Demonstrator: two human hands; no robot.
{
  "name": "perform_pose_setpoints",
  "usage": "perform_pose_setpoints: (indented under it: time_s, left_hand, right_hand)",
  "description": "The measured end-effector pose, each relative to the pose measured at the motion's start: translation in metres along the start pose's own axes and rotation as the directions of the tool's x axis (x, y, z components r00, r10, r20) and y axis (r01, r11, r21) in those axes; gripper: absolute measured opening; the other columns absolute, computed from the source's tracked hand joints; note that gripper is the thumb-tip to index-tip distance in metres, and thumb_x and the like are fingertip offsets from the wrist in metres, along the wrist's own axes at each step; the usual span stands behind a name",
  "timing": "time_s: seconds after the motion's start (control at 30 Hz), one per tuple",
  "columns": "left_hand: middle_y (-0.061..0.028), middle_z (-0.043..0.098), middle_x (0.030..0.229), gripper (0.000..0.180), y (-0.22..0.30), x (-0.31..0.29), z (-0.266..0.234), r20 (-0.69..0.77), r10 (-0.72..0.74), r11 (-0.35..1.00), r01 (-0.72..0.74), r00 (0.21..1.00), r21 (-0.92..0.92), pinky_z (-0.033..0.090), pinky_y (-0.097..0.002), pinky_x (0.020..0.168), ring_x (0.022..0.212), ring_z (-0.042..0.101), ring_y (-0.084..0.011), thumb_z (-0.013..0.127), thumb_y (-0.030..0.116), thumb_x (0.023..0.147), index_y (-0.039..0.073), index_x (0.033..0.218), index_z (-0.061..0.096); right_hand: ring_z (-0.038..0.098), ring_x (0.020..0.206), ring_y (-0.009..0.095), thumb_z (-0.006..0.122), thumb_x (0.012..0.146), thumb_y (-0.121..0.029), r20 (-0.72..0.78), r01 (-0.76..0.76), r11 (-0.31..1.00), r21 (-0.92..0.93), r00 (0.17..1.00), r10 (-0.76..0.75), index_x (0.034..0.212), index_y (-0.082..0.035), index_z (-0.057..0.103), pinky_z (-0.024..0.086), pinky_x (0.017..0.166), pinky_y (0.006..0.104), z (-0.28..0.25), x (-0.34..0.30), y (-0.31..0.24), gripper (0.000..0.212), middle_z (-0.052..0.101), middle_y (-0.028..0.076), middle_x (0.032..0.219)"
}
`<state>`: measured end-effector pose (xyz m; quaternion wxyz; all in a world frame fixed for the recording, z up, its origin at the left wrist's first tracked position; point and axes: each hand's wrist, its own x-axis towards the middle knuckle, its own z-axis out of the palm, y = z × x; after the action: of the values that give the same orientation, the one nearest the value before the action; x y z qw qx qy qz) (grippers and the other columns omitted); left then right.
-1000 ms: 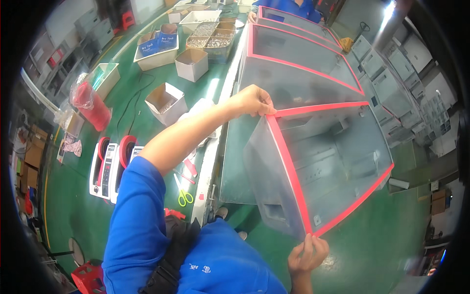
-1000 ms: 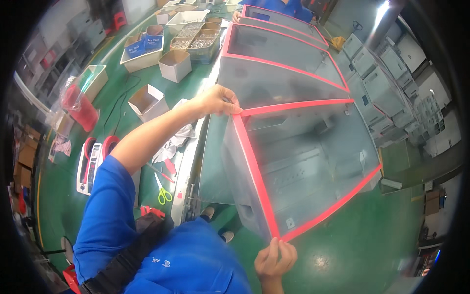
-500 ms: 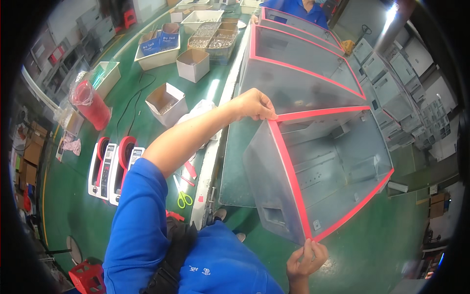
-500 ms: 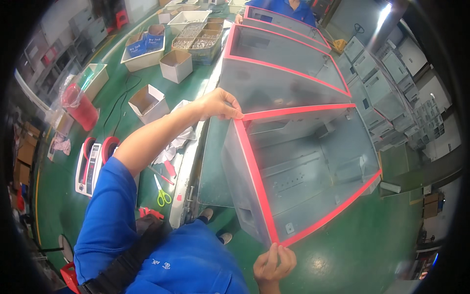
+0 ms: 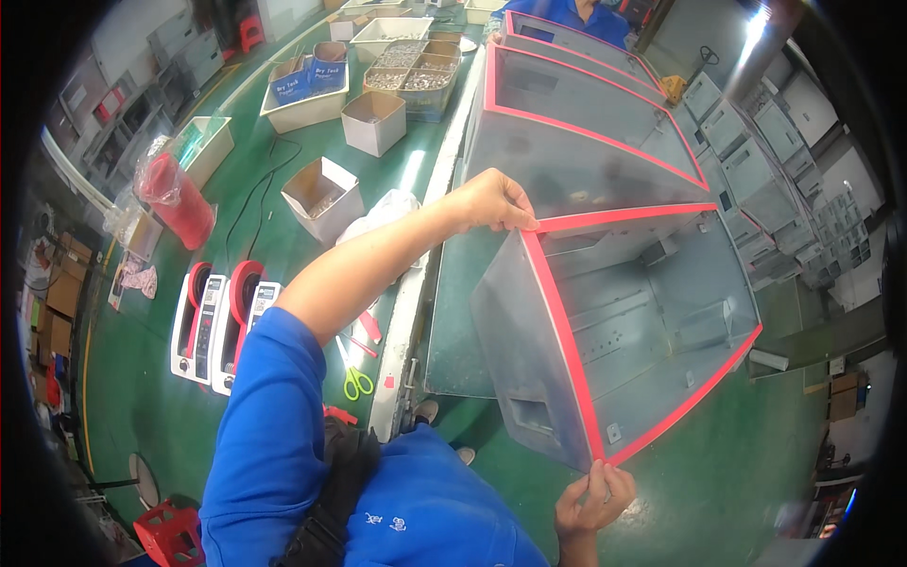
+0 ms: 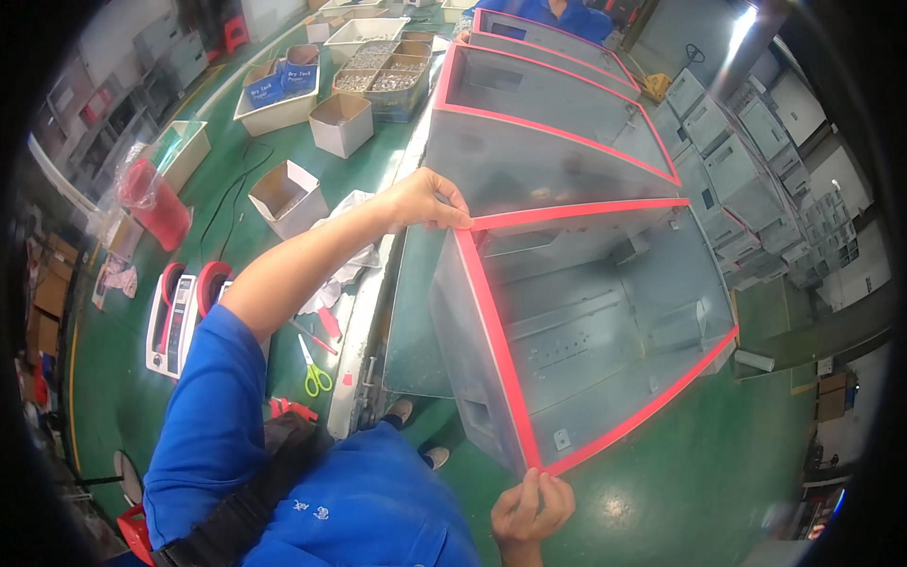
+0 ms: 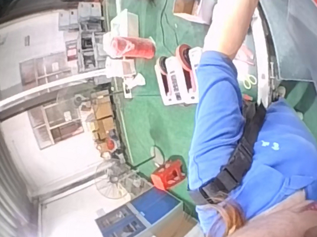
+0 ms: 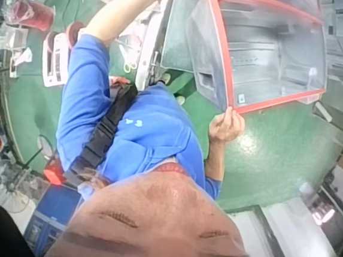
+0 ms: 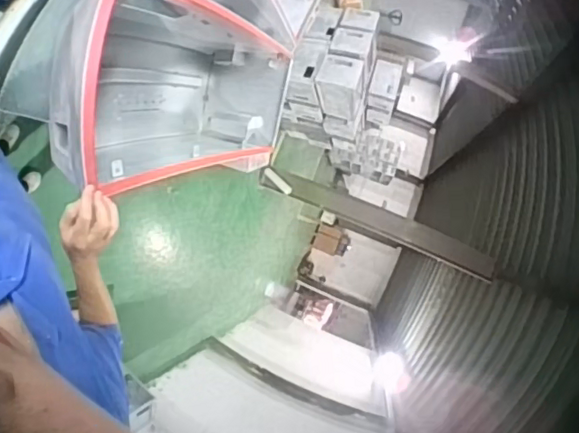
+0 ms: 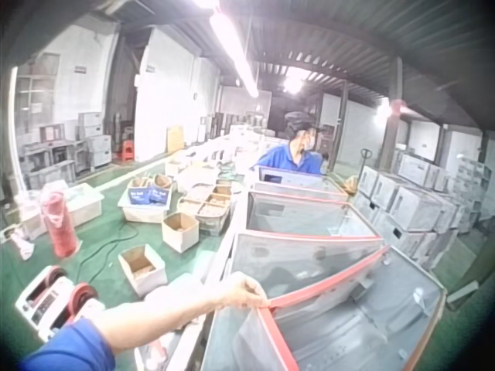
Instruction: Apply red adhesive protective strips to the edges of metal cabinet frames on an assembly line.
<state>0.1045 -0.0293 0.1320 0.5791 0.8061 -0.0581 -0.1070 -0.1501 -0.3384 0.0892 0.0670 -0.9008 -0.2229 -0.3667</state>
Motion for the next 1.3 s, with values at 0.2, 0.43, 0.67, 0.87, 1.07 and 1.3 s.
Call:
perform_pose_setpoints:
  time_s: [0.2,0.43,0.67,0.87,1.07,1.3]
  left_hand:
    - [-0.0027,0.061,0.067,0.019,-0.004,0.0,0.001,-0.034,0.022,0.999,-0.021,0.999,0.046,0.042,-0.0234,0.052,0.059,0.052,-0.0105,0.073,0.019,0.067,0.005,0.077,0.067]
    - [-0.0056,0.06,0.078,0.028,-0.005,-0.008,0.006,-0.067,0.038,0.997,-0.042,0.997,-0.065,0.042,-0.0234,0.053,0.06,0.053,-0.0107,0.068,0.014,0.071,0.001,0.095,0.062]
    - [-0.0063,0.061,0.083,0.034,-0.012,-0.013,0.019,-0.146,-0.032,0.974,-0.002,0.989,-0.227,0.039,-0.0219,0.052,0.06,0.05,-0.009,0.06,0.019,0.079,0.0,0.107,0.058]
    - [-0.0009,0.058,0.077,0.033,-0.032,-0.004,0.031,-0.136,0.007,0.906,-0.064,0.991,-0.419,0.031,-0.0192,0.05,0.059,0.041,-0.0036,0.055,0.026,0.085,-0.001,0.104,0.058]
    - [-0.0009,0.058,0.082,0.028,-0.032,-0.006,0.04,-0.126,-0.062,0.811,-0.024,0.99,-0.585,0.029,-0.0185,0.047,0.06,0.041,-0.0038,0.054,0.02,0.086,-0.004,0.099,0.059]
    - [-0.0045,0.061,0.076,0.021,-0.046,-0.003,0.038,-0.195,-0.077,0.789,-0.06,0.978,-0.612,0.034,-0.0201,0.05,0.061,0.049,-0.0059,0.057,0.015,0.082,-0.001,0.096,0.061]
  right_hand:
    - [0.047,0.086,0.029,0.05,0.07,0.008,-0.007,-0.002,1.0,0.011,1.0,0.002,0.098,0.006,0.056,0.042,0.072,0.0373,0.0,0.001,-0.001,0.029,0.047,0.014,0.096]
    - [0.047,0.089,0.029,0.05,0.07,0.009,0.029,-0.022,1.0,0.021,0.999,0.021,0.1,0.007,0.056,0.042,0.073,0.0373,-0.004,0.001,-0.003,0.031,0.047,0.014,0.098]
    - [0.049,0.087,0.029,0.05,0.07,0.003,-0.017,-0.015,1.0,0.004,1.0,0.015,0.096,0.006,0.058,0.046,0.072,0.0371,-0.001,-0.002,-0.002,0.027,0.049,0.014,0.097]
    - [0.049,0.088,0.03,0.051,0.071,0.008,-0.004,-0.038,0.998,0.049,0.999,0.038,0.1,0.006,0.056,0.044,0.073,0.0376,-0.001,-0.001,-0.001,0.029,0.049,0.014,0.098]
    - [0.048,0.088,0.027,0.052,0.072,0.002,-0.03,-0.002,1.0,0.027,1.0,0.003,0.093,0.006,0.059,0.047,0.069,0.0353,0.001,-0.006,0.007,0.023,0.05,0.014,0.096]
    - [0.049,0.086,0.025,0.051,0.075,-0.004,-0.096,0.142,0.971,0.192,0.987,-0.126,0.089,0.003,0.061,0.047,0.072,0.0346,0.004,-0.005,0.027,0.019,0.052,0.011,0.093]
